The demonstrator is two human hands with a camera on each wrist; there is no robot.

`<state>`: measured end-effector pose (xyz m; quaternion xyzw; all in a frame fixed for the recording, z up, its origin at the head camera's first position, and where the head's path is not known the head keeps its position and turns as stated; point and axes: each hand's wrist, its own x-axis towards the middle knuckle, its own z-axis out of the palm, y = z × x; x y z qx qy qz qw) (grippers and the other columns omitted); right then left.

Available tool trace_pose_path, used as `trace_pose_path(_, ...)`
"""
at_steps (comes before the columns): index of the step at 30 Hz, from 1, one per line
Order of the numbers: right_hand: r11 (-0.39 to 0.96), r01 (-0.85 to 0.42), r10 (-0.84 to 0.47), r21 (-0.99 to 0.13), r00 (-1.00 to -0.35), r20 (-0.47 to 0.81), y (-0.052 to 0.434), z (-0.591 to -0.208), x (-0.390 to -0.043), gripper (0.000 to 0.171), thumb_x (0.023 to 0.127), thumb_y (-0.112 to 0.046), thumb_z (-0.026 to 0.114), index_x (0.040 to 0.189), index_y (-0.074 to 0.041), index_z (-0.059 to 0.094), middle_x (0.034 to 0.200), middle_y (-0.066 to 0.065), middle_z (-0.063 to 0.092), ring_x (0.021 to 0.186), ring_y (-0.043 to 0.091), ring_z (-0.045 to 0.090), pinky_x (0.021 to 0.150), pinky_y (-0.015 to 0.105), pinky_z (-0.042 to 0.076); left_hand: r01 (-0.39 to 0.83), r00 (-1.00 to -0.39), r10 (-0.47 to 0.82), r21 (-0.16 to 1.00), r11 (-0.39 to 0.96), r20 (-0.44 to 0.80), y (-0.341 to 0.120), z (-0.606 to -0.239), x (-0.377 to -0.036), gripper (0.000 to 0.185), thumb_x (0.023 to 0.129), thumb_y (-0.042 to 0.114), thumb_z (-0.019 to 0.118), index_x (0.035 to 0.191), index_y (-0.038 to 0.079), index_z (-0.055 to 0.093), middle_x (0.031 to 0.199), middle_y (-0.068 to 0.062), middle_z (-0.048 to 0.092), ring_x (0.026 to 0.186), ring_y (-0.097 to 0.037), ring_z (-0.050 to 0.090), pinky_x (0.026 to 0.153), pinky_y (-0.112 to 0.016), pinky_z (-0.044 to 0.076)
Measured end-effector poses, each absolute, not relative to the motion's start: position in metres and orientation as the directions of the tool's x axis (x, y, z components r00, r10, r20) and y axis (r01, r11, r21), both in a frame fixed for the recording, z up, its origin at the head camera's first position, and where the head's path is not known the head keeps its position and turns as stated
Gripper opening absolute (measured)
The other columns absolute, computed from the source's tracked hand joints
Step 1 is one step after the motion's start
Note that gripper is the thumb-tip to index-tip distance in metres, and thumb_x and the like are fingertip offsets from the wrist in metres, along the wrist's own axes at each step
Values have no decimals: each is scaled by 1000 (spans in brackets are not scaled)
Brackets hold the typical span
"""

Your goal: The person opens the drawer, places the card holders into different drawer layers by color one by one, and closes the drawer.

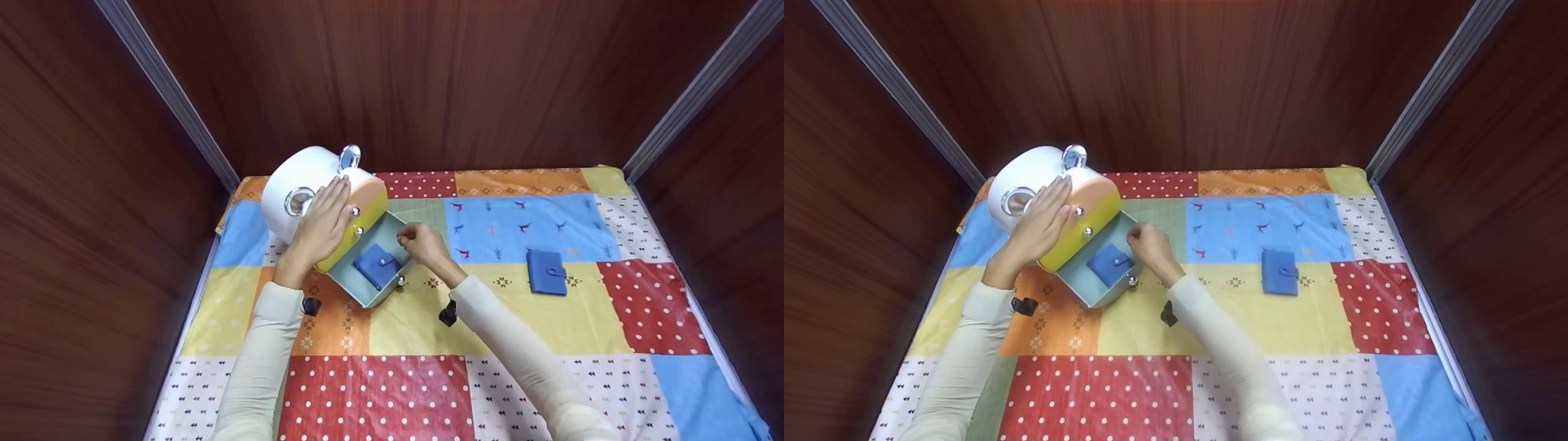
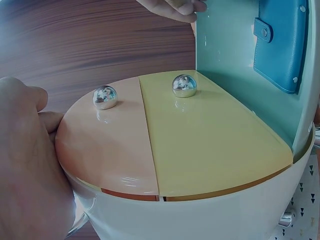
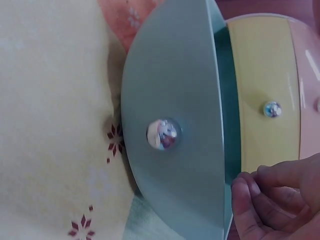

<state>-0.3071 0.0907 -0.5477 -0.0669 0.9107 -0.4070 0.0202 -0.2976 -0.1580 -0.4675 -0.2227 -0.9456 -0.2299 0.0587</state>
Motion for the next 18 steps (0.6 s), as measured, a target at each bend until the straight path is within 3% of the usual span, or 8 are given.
trace_pose_path(11,624,-115,-107,-773,-992,61,123,-537,-308,18,99,-8,69,109,0,81,105,17,82,98,32,77,92,46,64,445,-896,395,408,797,205,-158,-467,-298,59,117,32,30,170,6,21,179,-9,18,168,-28,13,139,-44,5)
trace_pose_path(18,618,-110,-76,-778,-994,79,145,-532,-307,18,100,-8,68,109,1,80,100,17,82,91,27,77,78,33,60,456,-890,397,408,791,226,-158,-466,-297,58,117,30,33,169,6,24,178,-10,22,168,-28,14,139,-44,7)
